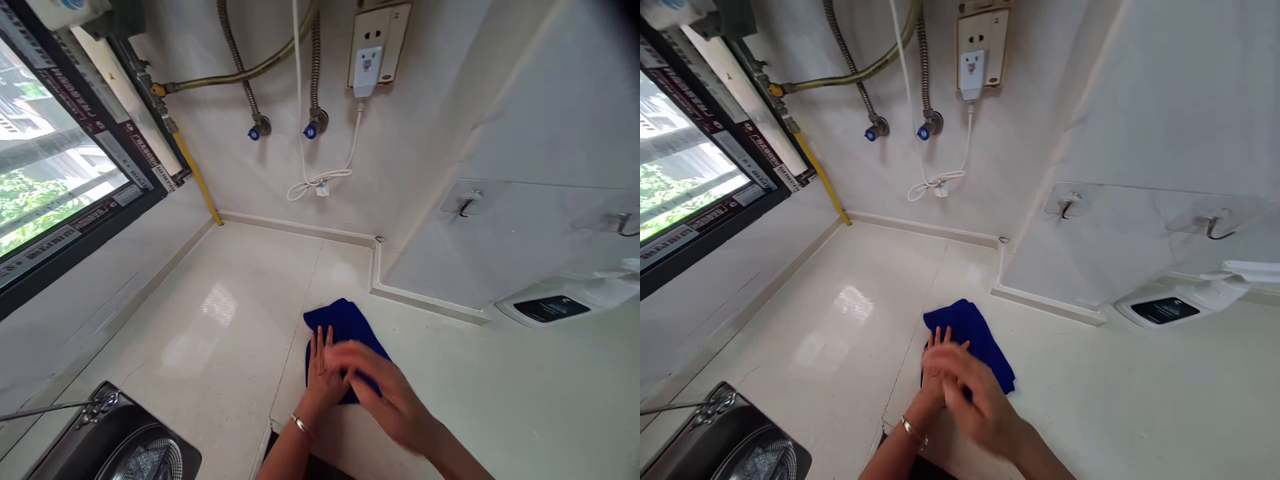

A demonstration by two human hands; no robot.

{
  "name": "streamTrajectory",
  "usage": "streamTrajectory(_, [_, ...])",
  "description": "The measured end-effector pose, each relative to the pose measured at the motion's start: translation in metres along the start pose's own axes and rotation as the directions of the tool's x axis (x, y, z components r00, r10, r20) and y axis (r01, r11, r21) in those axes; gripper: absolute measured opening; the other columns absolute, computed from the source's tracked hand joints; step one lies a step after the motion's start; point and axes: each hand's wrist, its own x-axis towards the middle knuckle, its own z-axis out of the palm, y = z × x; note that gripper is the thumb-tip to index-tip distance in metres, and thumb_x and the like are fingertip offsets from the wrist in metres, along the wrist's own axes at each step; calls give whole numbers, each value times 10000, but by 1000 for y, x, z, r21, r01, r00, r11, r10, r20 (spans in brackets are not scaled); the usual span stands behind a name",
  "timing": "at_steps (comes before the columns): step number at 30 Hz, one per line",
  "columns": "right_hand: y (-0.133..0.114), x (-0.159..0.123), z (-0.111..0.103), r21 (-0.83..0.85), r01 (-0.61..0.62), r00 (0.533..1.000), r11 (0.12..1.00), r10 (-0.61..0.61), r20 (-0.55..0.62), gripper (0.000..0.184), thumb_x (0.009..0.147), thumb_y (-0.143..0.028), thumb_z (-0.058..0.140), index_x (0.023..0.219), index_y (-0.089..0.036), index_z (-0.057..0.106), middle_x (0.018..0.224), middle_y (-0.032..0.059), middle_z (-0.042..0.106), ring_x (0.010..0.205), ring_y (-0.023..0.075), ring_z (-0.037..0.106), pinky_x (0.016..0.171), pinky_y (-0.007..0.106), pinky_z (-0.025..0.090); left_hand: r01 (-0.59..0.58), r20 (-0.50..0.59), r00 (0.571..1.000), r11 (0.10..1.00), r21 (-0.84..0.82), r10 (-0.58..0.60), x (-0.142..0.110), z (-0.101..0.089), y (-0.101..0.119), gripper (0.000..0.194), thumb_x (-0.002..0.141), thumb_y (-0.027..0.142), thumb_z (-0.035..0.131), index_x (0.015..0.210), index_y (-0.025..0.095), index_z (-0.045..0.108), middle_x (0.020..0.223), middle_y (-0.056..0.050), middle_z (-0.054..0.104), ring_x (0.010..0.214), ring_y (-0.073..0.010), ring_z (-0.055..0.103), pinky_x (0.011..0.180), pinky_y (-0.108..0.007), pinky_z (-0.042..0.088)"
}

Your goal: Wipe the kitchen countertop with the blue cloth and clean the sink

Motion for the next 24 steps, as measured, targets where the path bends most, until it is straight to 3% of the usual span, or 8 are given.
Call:
streamTrajectory(1, [30,9,14,-65,-41,999,997,40,-9,471,967,-356,314,1375,-227,513,1273,104,631,1256,250,517,1054,483,442,-1,6,1000,1000,5,1,6,-3,-11,730,886,436,563,1526,341,224,1647,-60,76,1500,-356,83,1183,-596,252])
streamTrajectory(3, [90,10,42,-406,-119,993,906,108,-50,504,967,-293,282,1427,-171,448,1361,133,573,1294,250,495,1047,467,451,24,16,1000,1000,15,-25,12,-11,-31,691,895,422,548,1515,360,247,1645,-23,106,1506,-328,69,1190,-582,242])
streamTrajectory(5, [139,-4,68,-633,-30,999,774,39,0,522,946,-228,288,1441,-142,427,1467,139,478,1369,254,420,1081,445,421,52,16,999,998,23,-52,12,-19,-45,632,914,430,519,1498,386,282,1644,7,113,1509,-309,66,1192,-572,243])
streamTrajectory(7, [168,-22,84,-755,16,999,655,-39,-13,562,911,-189,339,1468,-129,386,1532,135,394,1416,273,346,1111,449,379,68,2,998,997,33,-68,7,-24,-51,608,917,452,514,1486,396,307,1643,17,115,1509,-302,78,1190,-565,254])
streamTrajectory(10, [178,-32,87,-791,13,998,611,-55,-26,510,908,-202,372,1404,-166,483,1473,117,476,1331,280,449,1040,424,436,95,-12,995,995,31,-95,-5,-29,-50,613,917,495,503,1487,406,296,1643,24,108,1508,-295,96,1187,-558,270])
streamTrajectory(15, [176,-10,79,-767,-2,994,642,-82,-72,373,949,-260,374,1215,-190,626,1172,120,664,1068,254,619,925,399,503,199,-59,979,979,38,-196,-40,-28,-37,620,933,546,442,1505,408,245,1642,28,106,1504,-289,120,1185,-551,296])
streamTrajectory(20, [187,1,110,-792,185,967,581,-252,40,567,881,-177,399,1448,-168,407,1467,98,485,1371,256,417,1089,398,404,278,-99,959,950,140,-266,-86,-21,-32,716,885,547,529,1515,385,231,1627,-13,156,1483,-333,184,1137,-571,373])
streamTrajectory(24, [191,1,130,-766,263,950,587,-297,98,667,840,-161,411,1500,-154,313,1544,110,380,1424,276,339,1119,441,374,330,-70,944,931,152,-323,-104,-24,-28,762,852,546,570,1515,398,225,1620,-19,152,1476,-346,195,1131,-574,380])
